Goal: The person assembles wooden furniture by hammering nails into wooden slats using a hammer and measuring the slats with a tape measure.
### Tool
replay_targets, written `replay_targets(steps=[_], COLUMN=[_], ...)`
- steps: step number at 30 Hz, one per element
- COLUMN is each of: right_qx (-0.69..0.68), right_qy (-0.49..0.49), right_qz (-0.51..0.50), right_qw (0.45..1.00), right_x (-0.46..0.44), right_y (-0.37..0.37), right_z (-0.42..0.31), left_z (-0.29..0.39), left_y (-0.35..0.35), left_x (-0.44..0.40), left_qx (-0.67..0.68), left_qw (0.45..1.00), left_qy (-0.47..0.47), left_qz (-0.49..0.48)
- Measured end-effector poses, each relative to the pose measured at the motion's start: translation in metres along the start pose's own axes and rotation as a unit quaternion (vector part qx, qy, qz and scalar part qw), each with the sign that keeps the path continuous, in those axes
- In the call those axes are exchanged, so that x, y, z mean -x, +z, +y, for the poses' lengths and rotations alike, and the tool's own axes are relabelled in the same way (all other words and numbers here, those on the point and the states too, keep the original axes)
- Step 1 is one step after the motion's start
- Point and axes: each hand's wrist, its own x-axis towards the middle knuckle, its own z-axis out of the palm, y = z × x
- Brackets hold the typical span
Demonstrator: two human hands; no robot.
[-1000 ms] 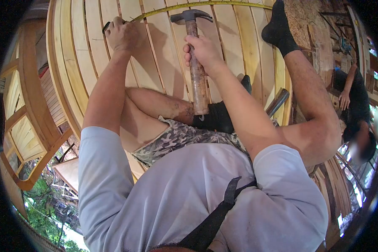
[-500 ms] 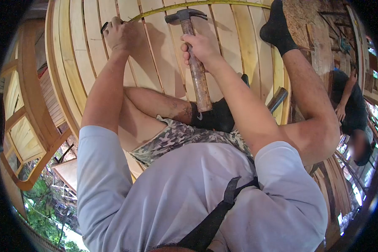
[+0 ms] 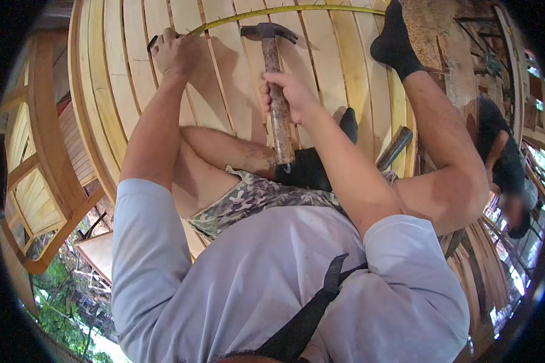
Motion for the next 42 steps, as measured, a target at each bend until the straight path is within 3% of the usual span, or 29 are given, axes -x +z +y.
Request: replay_targets(steps=[4,10,24,26,30,32,36,39,42], right_qx=[-0.02,0.088,0.114,0.117,0.189,0.208,0.179,0.164,0.186], right_qy=[0.05,-0.047,-0.057,-0.061,-0.094,-0.113,-0.19,-0.213,-0.254], right_qz=[0.0,0.031,0.065,0.062,0.053,0.047,0.052,0.042,0.055], right_qw=[0.999,0.995,0.99,0.989,0.976,0.971,0.964,0.962,0.948], right_x=[0.018,0.054,0.071,0.071,0.075,0.084,0.09,0.098,0.103], right_y=[-0.002,0.01,-0.017,-0.018,-0.023,-0.016,-0.001,0.008,0.016], right_z=[0.013,0.005,0.018,0.017,0.008,0.0,-0.02,-0.033,-0.042], left_z=[-0.001,-0.002,-0.002,-0.001,-0.011,-0.019,-0.014,-0.004,0.005], left_y=[-0.004,-0.015,-0.017,-0.012,-0.014,-0.019,-0.036,-0.04,-0.045], left_x=[-0.002,-0.007,-0.007,-0.007,-0.012,-0.011,-0.001,0.0,0.008], left_qx=[0.03,0.016,0.018,0.032,0.067,0.209,0.273,0.228,0.161], left_qw=[1.0,0.999,0.999,0.999,0.997,0.974,0.942,0.934,0.945], left_qy=[-0.001,-0.005,0.005,-0.015,-0.02,0.016,0.054,0.089,0.099], left_qz=[0.0,-0.042,-0.046,-0.007,-0.023,-0.09,-0.185,-0.26,-0.269])
